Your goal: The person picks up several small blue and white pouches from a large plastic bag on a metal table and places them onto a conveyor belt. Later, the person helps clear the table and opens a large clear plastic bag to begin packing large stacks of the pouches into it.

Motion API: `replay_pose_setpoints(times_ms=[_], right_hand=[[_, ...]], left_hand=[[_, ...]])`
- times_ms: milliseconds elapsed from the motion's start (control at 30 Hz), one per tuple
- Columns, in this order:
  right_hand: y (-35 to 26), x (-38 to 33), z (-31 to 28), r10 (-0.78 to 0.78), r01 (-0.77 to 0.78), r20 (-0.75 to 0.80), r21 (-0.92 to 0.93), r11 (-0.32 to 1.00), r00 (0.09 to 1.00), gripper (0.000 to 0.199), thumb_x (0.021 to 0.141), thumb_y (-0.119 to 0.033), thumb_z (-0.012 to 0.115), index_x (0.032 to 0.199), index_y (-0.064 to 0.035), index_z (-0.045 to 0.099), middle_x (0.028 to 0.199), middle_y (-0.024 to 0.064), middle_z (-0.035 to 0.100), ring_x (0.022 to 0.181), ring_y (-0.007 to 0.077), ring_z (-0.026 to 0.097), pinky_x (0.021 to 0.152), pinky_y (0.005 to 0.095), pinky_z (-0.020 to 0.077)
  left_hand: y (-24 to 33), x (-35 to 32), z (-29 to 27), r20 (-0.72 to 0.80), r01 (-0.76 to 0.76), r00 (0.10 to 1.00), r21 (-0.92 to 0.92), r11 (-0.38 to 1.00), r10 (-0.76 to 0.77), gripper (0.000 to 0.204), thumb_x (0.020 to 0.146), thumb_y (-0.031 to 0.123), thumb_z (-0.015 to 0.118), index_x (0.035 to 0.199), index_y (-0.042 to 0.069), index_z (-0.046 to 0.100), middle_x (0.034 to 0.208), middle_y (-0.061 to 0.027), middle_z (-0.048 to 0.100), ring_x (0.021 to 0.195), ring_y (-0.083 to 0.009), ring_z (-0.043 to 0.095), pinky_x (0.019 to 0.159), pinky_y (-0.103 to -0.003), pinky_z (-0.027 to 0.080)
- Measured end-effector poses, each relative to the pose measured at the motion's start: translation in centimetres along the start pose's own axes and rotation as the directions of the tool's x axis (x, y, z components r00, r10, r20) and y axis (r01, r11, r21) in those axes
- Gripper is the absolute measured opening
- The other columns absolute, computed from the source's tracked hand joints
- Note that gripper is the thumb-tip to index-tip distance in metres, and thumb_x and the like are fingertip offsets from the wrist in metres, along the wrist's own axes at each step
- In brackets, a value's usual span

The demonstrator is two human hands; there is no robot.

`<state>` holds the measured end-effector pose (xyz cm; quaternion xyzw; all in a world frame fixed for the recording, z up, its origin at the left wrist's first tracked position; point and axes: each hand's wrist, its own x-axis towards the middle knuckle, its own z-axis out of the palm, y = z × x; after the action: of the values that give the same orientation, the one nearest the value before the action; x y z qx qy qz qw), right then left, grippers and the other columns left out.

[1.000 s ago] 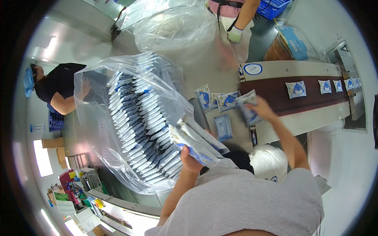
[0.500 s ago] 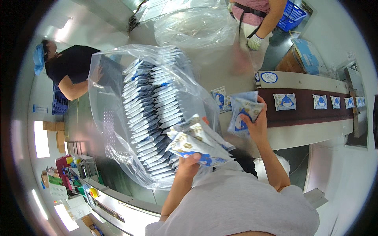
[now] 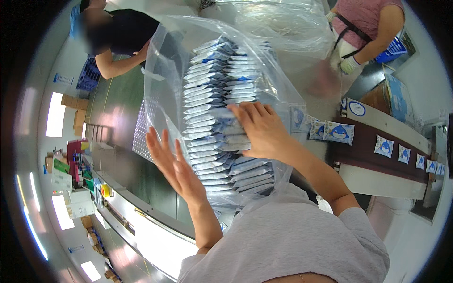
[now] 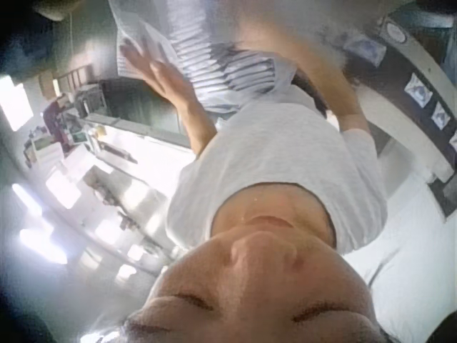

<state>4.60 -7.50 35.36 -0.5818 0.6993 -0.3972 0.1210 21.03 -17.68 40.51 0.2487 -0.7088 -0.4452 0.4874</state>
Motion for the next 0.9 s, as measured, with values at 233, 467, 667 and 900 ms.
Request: replay_pose_setpoints(times_ms=[233,467,667,900], right_hand=[[2.2,-1.6,7.9,0.125,0.049,0.313,-0.495,0.867,0.941,0.098,0.064,-0.055,0.072,0.136,0.0006,0.035,0.123,0.0199,0.044,0.117,0.0335,0.041,0.1,0.0515,0.0291],[3.6,-7.6,-0.2,-0.09,0.087,-0.013,-0.125,0.988,0.996,0.034,0.07,-0.021,0.071,0.101,-0.0079,0.062,0.117,0.0107,0.054,0.113,0.0274,0.049,0.1,0.0459,0.0352],[18.8,-19.1,-14.5,0.433,-0.462,-0.174,-0.191,0.866,0.884,0.027,0.077,-0.005,0.062,0.103,-0.0052,0.059,0.109,0.013,0.058,0.101,0.0305,0.056,0.089,0.0382,0.044],[30.6,-23.6,-21.2,0.534,-0.515,0.105,-0.163,0.841,0.839,0.037,0.074,-0.011,0.069,0.108,-0.005,0.056,0.108,0.0133,0.059,0.1,0.0314,0.057,0.087,0.038,0.0452]], left_hand=[[-2.3,0.7,2.1,0.116,0.082,0.989,0.111,0.99,-0.094,0.039,0.096,0.025,0.038,0.123,-0.001,0.05,0.122,-0.0116,0.053,0.112,-0.0204,0.05,0.099,-0.037,0.038],[-11.4,-3.6,4.9,0.76,-0.378,0.623,0.502,0.778,-0.187,0.048,0.096,0.036,0.04,0.123,-0.003,0.048,0.122,-0.0239,0.052,0.112,-0.0402,0.049,0.094,-0.044,0.039],[-0.7,-3.7,12.5,0.733,-0.034,0.674,0.161,0.986,-0.096,0.03,0.084,0.003,0.058,0.114,-0.002,0.055,0.114,-0.0172,0.055,0.105,-0.0316,0.055,0.09,-0.038,0.043],[-5.2,-19.9,26.2,0.825,0.925,-0.181,0.328,0.193,-0.535,0.024,0.09,0.024,0.054,0.105,0.005,0.059,0.091,-0.0032,0.057,0.087,-0.012,0.05,0.08,-0.025,0.039]])
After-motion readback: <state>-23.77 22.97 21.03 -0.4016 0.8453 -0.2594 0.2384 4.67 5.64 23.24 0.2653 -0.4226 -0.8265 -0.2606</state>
